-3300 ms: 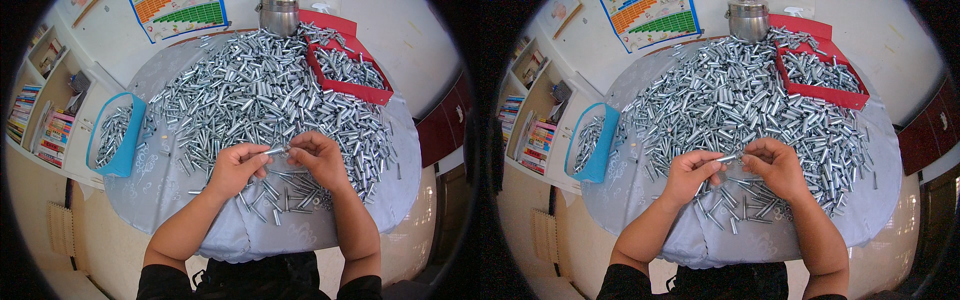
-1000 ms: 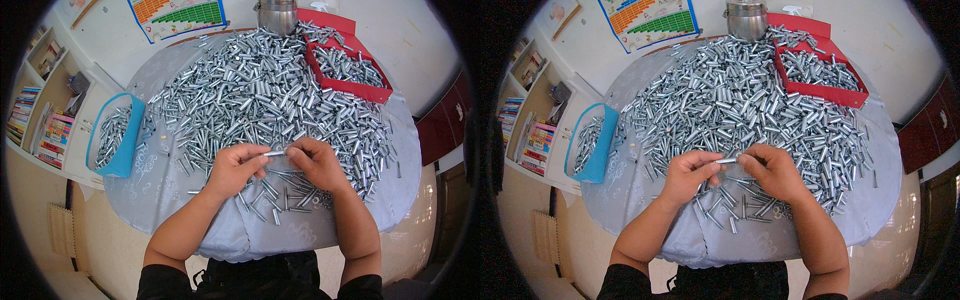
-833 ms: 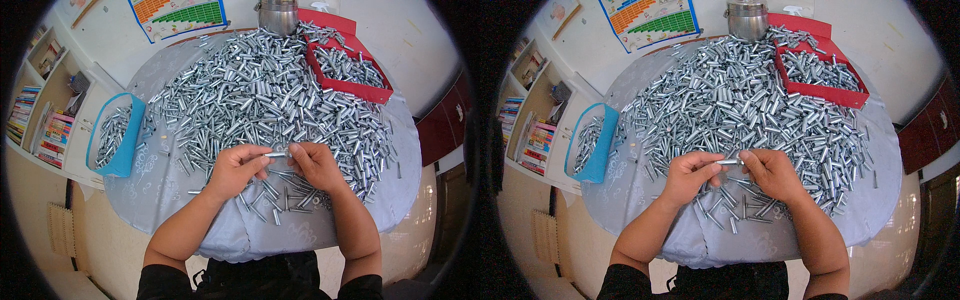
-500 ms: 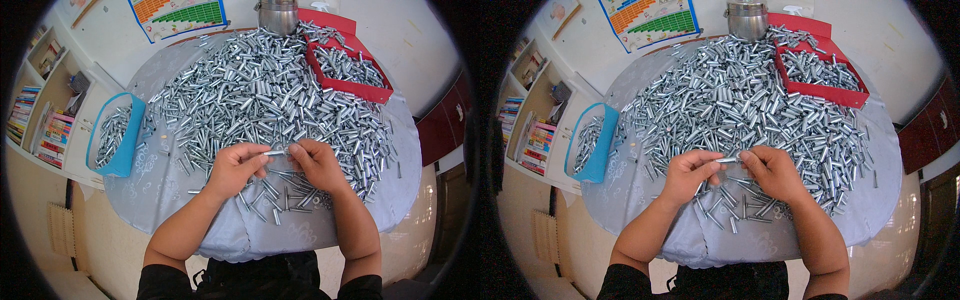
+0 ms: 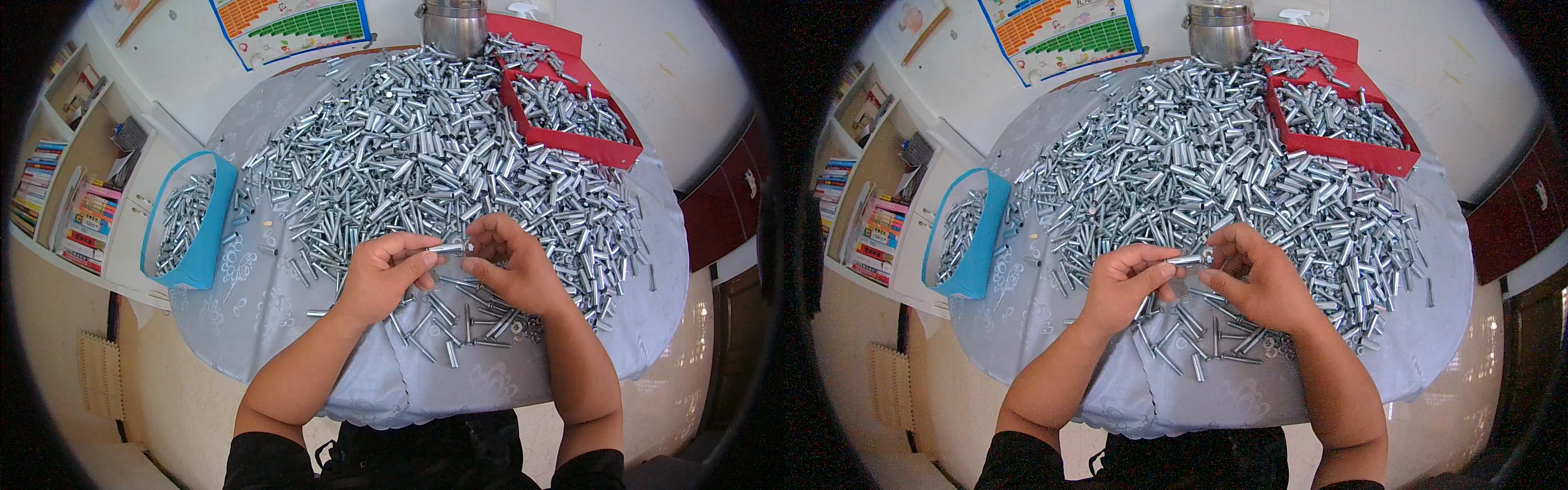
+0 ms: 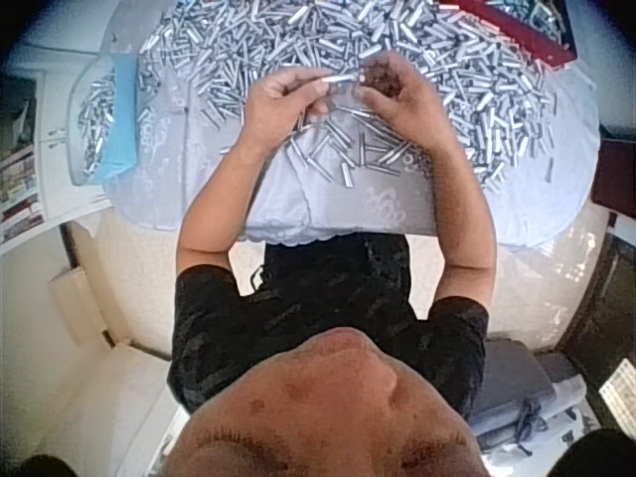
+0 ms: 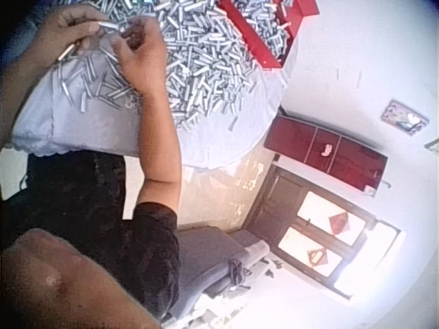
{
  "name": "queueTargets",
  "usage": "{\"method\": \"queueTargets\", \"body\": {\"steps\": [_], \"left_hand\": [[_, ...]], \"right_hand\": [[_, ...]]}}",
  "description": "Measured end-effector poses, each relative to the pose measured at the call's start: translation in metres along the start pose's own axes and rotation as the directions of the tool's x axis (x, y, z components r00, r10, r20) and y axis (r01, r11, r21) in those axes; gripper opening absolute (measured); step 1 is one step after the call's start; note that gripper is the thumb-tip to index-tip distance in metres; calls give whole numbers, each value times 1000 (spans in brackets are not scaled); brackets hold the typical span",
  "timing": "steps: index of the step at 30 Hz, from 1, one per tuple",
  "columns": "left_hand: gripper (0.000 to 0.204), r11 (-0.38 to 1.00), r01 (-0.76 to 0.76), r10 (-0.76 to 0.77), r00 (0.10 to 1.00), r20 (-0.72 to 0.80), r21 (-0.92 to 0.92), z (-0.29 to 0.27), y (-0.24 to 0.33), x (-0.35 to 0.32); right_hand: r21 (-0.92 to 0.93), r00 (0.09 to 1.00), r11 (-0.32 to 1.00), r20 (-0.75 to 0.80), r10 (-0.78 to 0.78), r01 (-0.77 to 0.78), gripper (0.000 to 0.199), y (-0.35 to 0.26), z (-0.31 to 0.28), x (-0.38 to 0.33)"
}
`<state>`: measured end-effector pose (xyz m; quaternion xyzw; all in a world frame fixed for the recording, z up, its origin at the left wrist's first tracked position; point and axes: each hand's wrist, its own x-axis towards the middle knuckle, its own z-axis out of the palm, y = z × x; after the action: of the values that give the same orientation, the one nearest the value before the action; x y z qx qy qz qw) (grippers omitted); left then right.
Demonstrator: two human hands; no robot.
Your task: The person repeatedly picks up a metal bolt and a small washer from a large pile on a table, threads the washer onto the bolt, and places the assembled pair back onto the table. The task involves continuous manual handling of small hardware components without the use of tools.
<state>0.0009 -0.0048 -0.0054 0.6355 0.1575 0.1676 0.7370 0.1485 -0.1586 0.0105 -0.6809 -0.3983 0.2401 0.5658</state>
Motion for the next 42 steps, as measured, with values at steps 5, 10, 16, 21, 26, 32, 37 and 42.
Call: {"method": "queueTargets", "body": {"steps": [5,10,16,21,26,32,37,42], "left_hand": [[22,1000,-9,9,1000,-1,8,-1,-1,-1],[22,1000,-7,7,1000,-4,-6,0,-1,0],[21,1000,-7,7,1000,-5,7,1,1,0],[21,1000,-5,6,1000,-14,7,0,1,-1],[21,1000,4,-4,1000,-3,-11,1,0,0],[22,1000,-4,4,1000,-3,-2,0,-1,-1],[21,1000,-2,2,1000,-5,-26,0,-1,0],[21,999,0,0,1000,-4,-37,-1,-2,0]], "right_hand": [[-51,994,998,102,32,-27,26,4,-10,1],[12,1000,1000,-1,-16,16,25,2,1,1],[24,999,1000,32,-10,10,23,6,-8,1],[-98,990,993,117,79,-68,22,3,-12,1],[37,998,998,34,-52,51,22,9,-4,1],[34,991,998,122,49,-53,18,6,-11,1],[-50,990,999,143,7,0,18,8,-13,2],[82,997,997,69,-18,13,18,0,-5,2]]}}
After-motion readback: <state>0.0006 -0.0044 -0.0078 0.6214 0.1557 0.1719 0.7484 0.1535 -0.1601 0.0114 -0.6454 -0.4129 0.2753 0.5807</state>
